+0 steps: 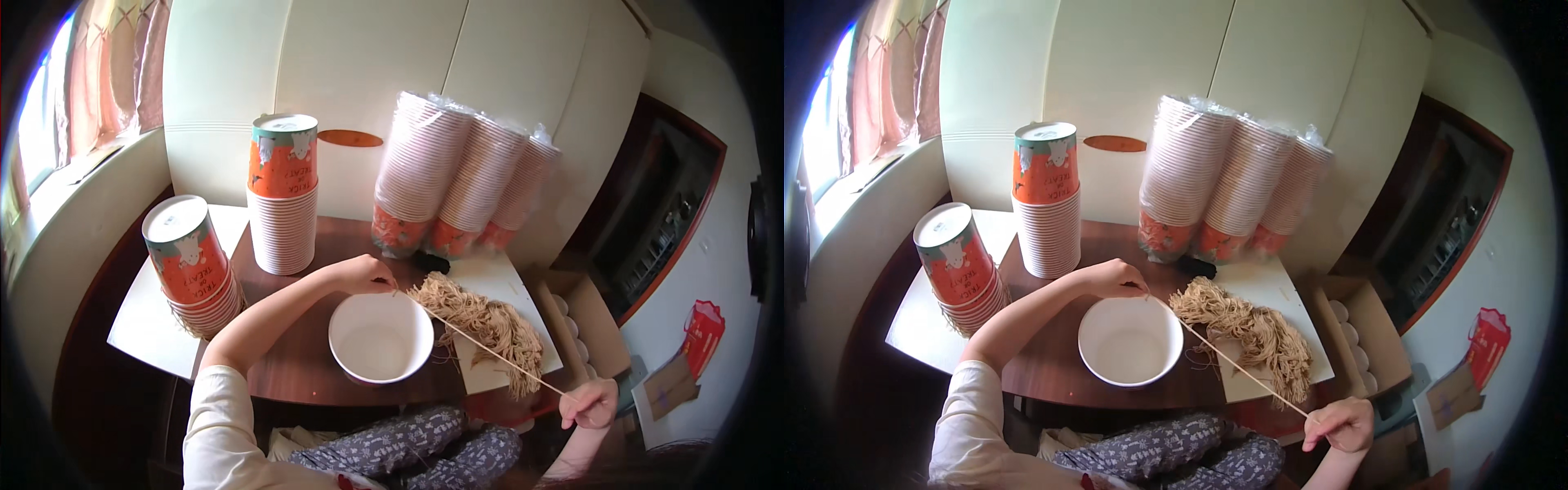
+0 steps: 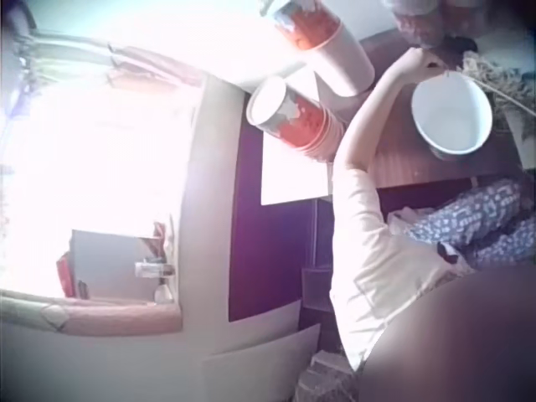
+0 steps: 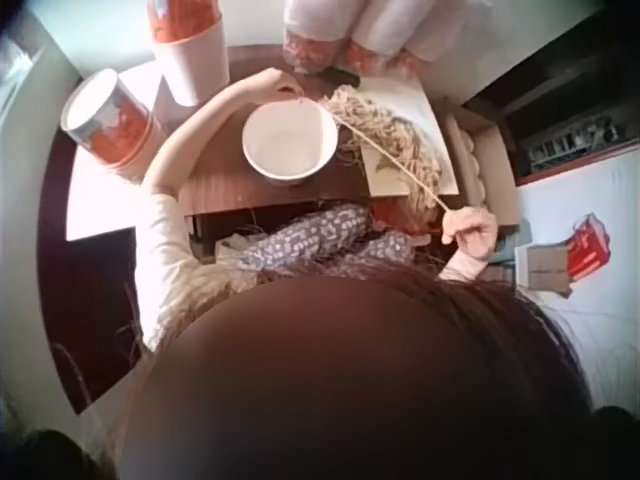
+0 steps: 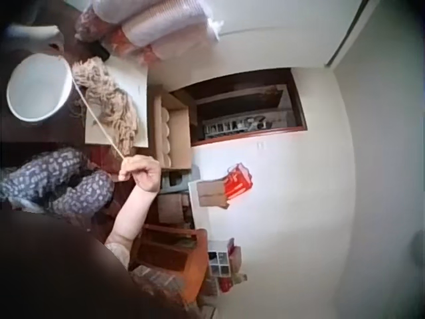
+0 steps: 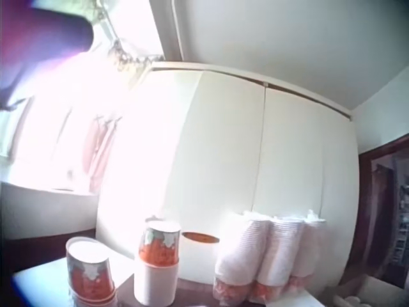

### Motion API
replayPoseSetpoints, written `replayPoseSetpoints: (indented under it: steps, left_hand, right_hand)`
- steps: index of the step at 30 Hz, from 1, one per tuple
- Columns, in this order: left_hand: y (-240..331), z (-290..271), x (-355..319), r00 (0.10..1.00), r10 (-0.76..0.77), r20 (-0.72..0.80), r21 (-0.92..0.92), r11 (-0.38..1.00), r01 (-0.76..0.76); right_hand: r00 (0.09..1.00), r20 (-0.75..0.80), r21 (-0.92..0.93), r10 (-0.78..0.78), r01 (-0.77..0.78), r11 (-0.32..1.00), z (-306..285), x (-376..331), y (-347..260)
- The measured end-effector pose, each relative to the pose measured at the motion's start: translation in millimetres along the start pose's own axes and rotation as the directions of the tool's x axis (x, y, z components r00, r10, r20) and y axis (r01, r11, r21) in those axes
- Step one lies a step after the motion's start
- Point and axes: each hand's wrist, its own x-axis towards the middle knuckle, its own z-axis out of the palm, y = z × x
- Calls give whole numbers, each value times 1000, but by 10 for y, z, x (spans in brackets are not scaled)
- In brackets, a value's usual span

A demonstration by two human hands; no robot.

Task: Manually attaching string handles to paper buckets for packaging.

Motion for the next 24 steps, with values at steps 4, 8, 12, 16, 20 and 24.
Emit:
replayPoseSetpoints:
  steps: [4, 8, 12, 16, 20, 24]
  left_hand:
    - [-184, 148, 228, 992, 65, 111, -21, 998, -63]
    - [-121, 168, 228, 1000, -19, 18, -34, 999, 20]
    - [56, 87, -29, 926, -217, -308, -164, 971, 173]
    - [133, 297, -791, 813, -375, -445, -384, 900, 205]
    - [644, 545, -1211, 623, -369, -690, -303, 928, 216]
    - [834, 824, -1540, 520, -652, -552, -661, 722, 202]
  right_hand:
    - [968, -14, -78, -252, 250, 965, 127, 139, 21]
    - [957, -120, -278, -263, 222, 935, 343, 603, 58]
    - [976, 31, -845, -215, 141, 516, 524, 1165, 307]
    - [990, 128, -754, -55, 133, 644, 699, 1623, 1094]
    - [916, 263, -729, 302, -17, 684, 702, 1656, 1706]
    - [828, 365, -776, 426, 18, 630, 811, 1584, 2026]
